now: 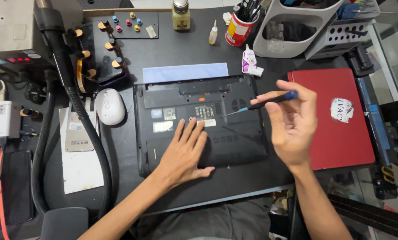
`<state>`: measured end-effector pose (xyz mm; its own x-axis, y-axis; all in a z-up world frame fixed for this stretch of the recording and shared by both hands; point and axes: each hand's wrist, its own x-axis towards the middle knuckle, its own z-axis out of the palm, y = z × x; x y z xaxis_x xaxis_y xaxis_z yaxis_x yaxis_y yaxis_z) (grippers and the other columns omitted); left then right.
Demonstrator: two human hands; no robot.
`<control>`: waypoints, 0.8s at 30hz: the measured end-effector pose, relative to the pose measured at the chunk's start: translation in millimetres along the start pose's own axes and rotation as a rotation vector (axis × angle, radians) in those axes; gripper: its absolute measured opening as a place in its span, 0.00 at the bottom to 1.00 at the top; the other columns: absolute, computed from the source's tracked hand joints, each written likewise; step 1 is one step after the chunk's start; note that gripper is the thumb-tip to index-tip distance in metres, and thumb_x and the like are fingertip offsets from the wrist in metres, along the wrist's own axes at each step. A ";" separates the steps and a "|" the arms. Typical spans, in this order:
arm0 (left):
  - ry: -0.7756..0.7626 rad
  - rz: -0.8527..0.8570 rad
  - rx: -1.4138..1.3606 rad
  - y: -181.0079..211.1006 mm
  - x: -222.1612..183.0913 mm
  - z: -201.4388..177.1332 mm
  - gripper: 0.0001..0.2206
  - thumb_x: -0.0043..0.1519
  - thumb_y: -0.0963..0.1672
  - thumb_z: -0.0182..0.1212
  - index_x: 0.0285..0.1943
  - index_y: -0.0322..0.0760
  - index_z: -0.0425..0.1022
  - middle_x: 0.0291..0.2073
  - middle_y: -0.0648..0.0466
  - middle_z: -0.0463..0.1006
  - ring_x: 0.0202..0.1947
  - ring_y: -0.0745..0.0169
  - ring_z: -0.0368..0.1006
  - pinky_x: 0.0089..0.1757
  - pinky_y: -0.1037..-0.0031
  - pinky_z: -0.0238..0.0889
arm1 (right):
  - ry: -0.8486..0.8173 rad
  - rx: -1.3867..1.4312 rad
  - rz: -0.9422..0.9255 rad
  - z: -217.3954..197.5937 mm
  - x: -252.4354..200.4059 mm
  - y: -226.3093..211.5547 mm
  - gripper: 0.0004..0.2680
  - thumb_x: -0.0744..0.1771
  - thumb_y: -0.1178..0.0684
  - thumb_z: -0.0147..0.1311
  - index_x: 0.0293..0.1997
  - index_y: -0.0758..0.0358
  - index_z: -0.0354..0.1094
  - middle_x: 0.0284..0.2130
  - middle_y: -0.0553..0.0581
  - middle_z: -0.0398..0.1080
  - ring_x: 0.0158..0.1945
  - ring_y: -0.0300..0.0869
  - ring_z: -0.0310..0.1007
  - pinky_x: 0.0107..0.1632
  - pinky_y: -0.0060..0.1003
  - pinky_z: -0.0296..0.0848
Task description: The person disassembles a laptop by removing the battery, unscrewing the bottom casing with a screwdriver, and removing internal components including the keyboard using tweezers and a plastic tool.
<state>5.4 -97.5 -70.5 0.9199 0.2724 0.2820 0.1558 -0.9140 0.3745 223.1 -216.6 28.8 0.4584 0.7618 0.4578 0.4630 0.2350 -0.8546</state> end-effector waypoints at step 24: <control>0.155 -0.254 -0.491 -39.8 7.2 -29.3 0.20 0.61 0.48 0.68 0.58 0.34 0.75 0.62 0.39 0.74 0.70 0.38 0.62 0.64 0.56 0.55 | -0.168 0.074 -0.204 57.2 -17.0 30.1 0.17 0.70 0.71 0.51 0.60 0.61 0.47 0.49 0.70 0.73 0.50 0.50 0.79 0.56 0.41 0.79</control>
<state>-4.7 -50.4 -57.5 0.8065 0.5396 0.2417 0.1458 -0.5776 0.8032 185.9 -187.9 -18.7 0.2259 0.7822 0.5806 0.4734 0.4328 -0.7672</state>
